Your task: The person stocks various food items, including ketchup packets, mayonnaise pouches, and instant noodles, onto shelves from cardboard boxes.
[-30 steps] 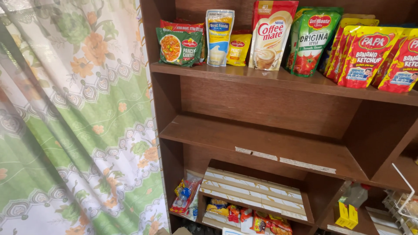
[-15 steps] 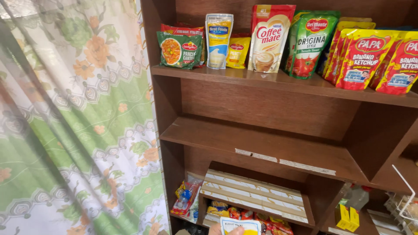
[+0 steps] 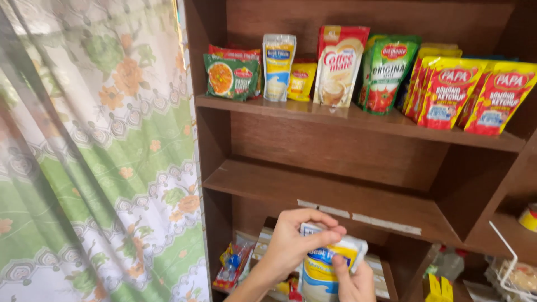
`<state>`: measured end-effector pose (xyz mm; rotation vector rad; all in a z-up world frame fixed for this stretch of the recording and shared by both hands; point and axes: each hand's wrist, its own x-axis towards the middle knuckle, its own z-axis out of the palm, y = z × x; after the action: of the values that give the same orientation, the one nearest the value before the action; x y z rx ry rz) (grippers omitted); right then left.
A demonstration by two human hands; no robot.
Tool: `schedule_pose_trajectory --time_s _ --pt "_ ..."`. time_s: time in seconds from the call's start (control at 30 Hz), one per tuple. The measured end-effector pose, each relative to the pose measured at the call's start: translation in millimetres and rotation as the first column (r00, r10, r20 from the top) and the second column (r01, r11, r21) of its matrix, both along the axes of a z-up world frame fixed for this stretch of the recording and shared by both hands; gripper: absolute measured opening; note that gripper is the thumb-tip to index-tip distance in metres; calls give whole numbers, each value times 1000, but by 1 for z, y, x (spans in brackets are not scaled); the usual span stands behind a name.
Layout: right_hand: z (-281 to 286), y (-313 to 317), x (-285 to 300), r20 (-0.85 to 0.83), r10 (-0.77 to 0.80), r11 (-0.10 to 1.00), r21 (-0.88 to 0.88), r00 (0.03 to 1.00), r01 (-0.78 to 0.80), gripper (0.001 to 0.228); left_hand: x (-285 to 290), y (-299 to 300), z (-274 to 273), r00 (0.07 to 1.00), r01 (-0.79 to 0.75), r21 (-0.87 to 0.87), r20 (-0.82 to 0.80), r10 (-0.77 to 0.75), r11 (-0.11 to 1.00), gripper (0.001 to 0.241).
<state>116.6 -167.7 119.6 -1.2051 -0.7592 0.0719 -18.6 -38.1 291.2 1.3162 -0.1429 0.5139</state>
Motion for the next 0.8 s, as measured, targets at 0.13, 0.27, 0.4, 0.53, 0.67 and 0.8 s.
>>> schedule_pose_trajectory --time_s 0.13,0.27,0.4,0.53,0.67,0.8 --pt "107 4 -21 -31 -10 1000 -17 999 10 35 7 22 56 958 -185 465 281 53 866 24" --pt "158 9 -12 96 -12 998 -56 995 17 31 -2 17 111 907 -406 766 403 120 499 34" --pt "210 17 -7 235 4 1000 -27 972 2 28 8 21 149 884 -464 822 408 228 330 34" --pt "269 24 -10 337 50 998 6 940 -55 28 20 33 198 871 -482 835 423 248 267 32" --pt "290 36 5 347 91 993 38 933 -112 29 50 58 227 833 -551 767 527 167 330 30" --pt "299 35 22 406 196 976 -166 893 -139 37 65 77 257 874 -406 755 485 -22 514 26"
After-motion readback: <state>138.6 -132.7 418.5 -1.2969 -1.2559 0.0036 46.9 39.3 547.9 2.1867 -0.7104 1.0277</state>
